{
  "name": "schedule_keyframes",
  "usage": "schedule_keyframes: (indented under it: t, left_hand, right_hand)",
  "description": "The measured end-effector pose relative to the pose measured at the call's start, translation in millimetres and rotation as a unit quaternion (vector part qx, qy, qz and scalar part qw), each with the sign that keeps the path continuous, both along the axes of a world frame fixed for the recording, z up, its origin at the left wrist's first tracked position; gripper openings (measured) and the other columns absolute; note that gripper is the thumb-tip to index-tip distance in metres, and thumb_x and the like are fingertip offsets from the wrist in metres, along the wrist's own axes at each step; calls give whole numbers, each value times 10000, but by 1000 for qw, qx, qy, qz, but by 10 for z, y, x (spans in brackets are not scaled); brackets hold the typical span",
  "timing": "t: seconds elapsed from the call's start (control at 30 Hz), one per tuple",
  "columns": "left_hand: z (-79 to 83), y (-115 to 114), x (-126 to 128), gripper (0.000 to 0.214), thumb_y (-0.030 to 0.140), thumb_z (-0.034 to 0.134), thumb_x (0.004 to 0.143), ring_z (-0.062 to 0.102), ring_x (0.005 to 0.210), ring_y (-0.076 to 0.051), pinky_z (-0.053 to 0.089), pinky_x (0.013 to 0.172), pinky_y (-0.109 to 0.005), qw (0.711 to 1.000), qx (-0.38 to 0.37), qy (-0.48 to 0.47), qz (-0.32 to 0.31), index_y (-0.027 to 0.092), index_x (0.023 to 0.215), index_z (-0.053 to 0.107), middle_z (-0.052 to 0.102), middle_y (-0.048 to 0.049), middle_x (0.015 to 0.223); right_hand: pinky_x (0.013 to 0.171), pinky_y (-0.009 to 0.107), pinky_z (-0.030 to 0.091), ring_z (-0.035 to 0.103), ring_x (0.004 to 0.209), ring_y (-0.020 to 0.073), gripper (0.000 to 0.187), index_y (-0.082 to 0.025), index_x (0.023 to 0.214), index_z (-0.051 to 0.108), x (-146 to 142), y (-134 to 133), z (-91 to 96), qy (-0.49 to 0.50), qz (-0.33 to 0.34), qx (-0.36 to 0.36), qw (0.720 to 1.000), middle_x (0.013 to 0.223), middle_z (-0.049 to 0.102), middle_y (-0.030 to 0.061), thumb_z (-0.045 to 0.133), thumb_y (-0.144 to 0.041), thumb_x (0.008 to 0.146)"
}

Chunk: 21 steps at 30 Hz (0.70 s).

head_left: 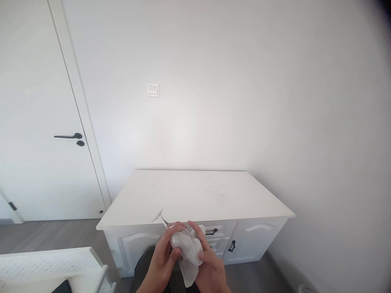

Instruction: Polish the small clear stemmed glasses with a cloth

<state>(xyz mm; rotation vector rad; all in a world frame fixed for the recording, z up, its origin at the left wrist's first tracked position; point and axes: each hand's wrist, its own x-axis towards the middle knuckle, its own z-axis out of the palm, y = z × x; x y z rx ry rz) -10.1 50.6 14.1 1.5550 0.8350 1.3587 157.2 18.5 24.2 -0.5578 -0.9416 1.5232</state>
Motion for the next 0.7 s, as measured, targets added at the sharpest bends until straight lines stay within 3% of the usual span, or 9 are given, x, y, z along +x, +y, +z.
schedule_keyframes:
  t: [0.07,0.17,0.2,0.27,0.37,0.47,0.57,0.63,0.7]
  left_hand:
    - [16,-11,-3,454,551,671,909,518,1409,-368,451,1150,-478,999,16,-13,-40,278,1268,722,658,-127,1426]
    - [46,-8,32,456,545,694,896,560,1367,-366,488,1116,-452,999,-22,-18,-33,280,1267,721,676,-124,1403]
    - [55,-3,51,455,546,698,893,591,1332,-360,503,1098,-440,998,-45,-27,-17,279,1261,721,695,-118,1372]
    - [72,10,86,461,562,706,882,659,1232,-344,545,1034,-414,994,-100,-46,1,272,1240,723,734,-109,1297]
    - [112,19,119,484,592,707,870,718,1082,-319,589,915,-374,989,-143,-47,-13,249,1211,727,772,-104,1180]
    - [158,2,136,487,574,671,907,732,935,-282,594,825,-351,991,-131,11,-36,234,1254,705,783,-94,1076]
    - [164,-29,155,488,535,662,926,724,958,-286,584,876,-369,991,-102,81,-27,240,1315,689,776,-101,1132]
    - [140,-49,164,489,523,692,905,710,1055,-310,567,960,-390,992,-84,91,-4,249,1309,703,754,-108,1231]
    - [108,-60,163,473,515,704,895,689,1137,-334,555,1002,-402,995,-67,70,-5,254,1289,719,723,-112,1316]
  right_hand:
    - [992,538,535,646,1236,413,811,-225,1487,547,4,-7,36,22,12,-16,1000,1407,664,133,567,-440,705]
    - [1073,502,492,582,1340,372,806,-258,1527,514,87,-43,60,-122,-9,26,992,1485,618,85,613,-325,729]
    - [1140,495,434,517,1414,354,802,-275,1561,469,133,-55,72,-205,-11,63,977,1551,557,63,612,-275,771]
    - [1231,509,295,391,1513,334,776,-315,1606,387,234,-63,90,-373,1,158,914,1650,420,31,574,-194,862]
    - [1233,563,251,401,1509,346,788,-381,1619,305,333,-24,13,-508,22,254,823,1647,398,18,514,-108,911]
    - [1220,680,131,337,1534,382,841,-429,1598,317,318,27,-230,-544,-9,257,799,1611,430,-14,507,-43,876]
    - [1186,754,41,185,1568,439,749,-410,1571,410,211,27,-462,-514,-62,220,827,1634,389,-1,580,-139,894]
    - [1222,689,163,236,1562,419,700,-374,1591,393,126,0,-498,-422,-103,159,887,1657,377,37,628,-299,936]
    - [1216,576,322,384,1515,371,802,-352,1626,314,55,-30,-428,-270,-120,81,952,1644,427,69,682,-474,924]
